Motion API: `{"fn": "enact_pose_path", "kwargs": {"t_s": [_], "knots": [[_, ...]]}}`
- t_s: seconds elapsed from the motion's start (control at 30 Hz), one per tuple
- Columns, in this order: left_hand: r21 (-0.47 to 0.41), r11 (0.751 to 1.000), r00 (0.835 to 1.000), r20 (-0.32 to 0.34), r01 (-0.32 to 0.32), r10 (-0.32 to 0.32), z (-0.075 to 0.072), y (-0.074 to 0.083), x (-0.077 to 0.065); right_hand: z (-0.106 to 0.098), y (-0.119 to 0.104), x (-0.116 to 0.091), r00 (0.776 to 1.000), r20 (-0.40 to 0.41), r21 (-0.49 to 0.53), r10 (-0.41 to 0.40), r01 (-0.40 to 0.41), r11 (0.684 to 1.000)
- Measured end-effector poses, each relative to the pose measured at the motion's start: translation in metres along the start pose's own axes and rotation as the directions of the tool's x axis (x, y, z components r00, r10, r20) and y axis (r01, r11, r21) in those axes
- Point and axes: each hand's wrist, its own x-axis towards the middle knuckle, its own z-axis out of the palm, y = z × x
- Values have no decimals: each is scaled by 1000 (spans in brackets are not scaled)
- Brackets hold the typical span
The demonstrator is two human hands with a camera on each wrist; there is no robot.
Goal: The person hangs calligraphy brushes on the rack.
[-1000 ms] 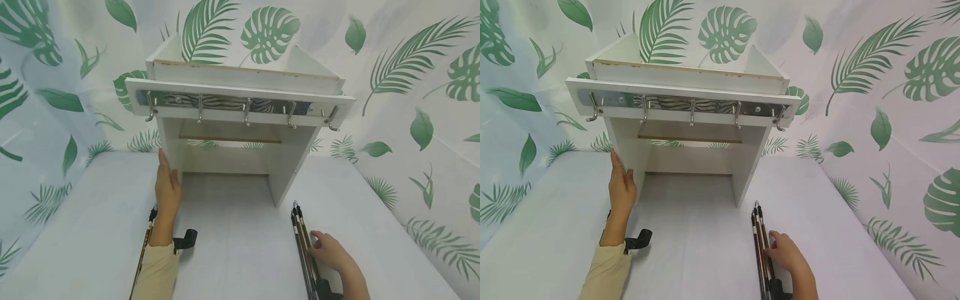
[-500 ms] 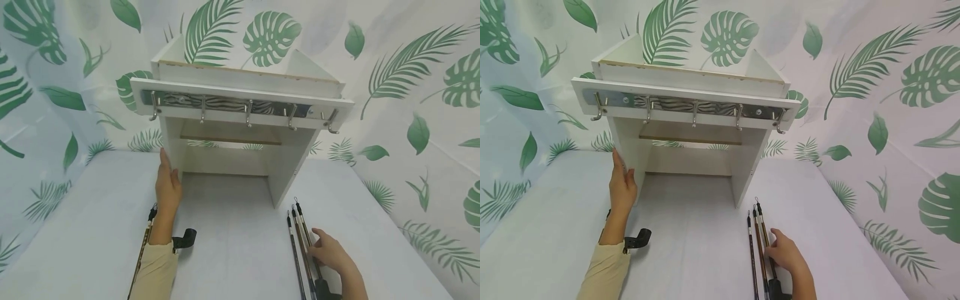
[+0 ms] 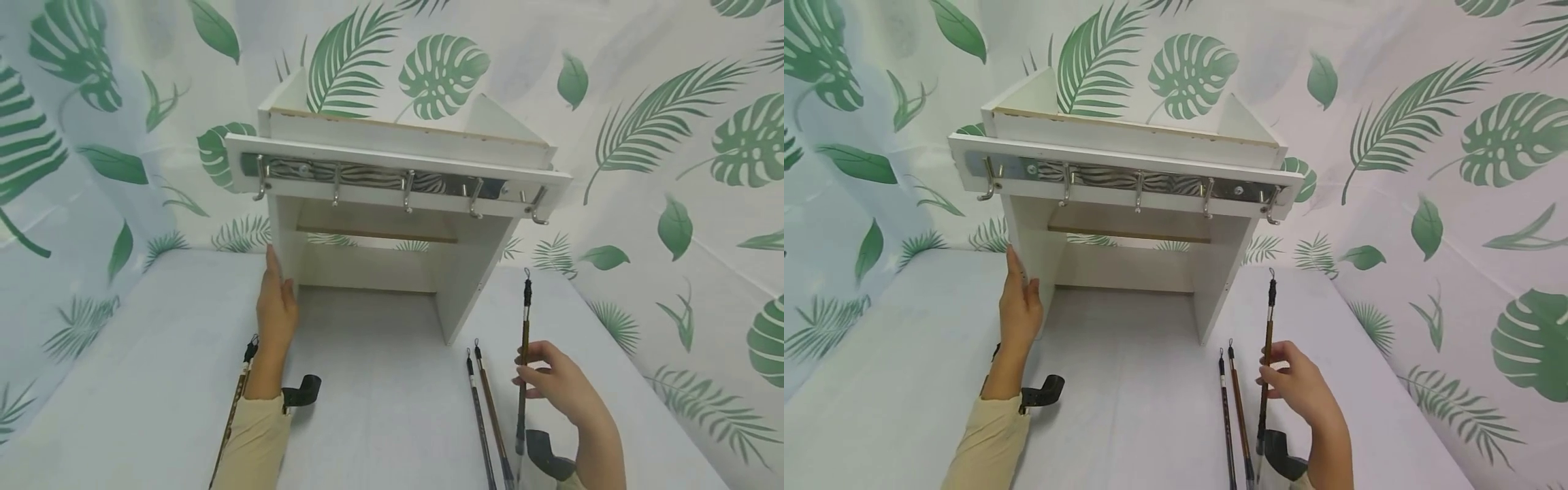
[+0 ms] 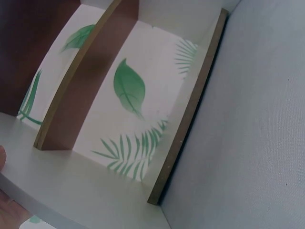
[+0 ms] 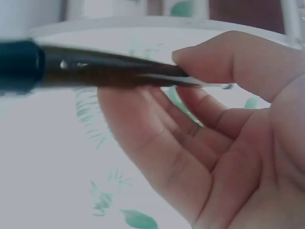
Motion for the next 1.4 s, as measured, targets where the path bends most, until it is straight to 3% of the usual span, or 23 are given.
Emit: {"fn": "enact_pose_path", "kwargs": {"t_s": [0.17,0.33,0.53,0.7,1.0,1.4], "knots": [[11,999,999,-24,-36,36,-2,-2,1,-4,-15,0,994,-41,132,-105,109,985],[20,1000,1000,-14,-19,19,-5,-2,-2,0,-32,-8,975,-130,158,-180,199,967],[20,999,999,-26,-35,35,-9,-3,-4,10,-46,-13,907,-292,73,-304,338,938],[26,1000,1000,-3,-5,5,-8,-3,-5,16,-54,-12,873,-372,49,-315,357,933],[14,999,998,-25,-50,51,-2,-1,-3,18,-56,-9,859,-392,-14,-330,353,935],[1,998,997,-39,-67,67,0,1,-3,16,-56,-8,875,-370,-9,-312,333,943]]}}
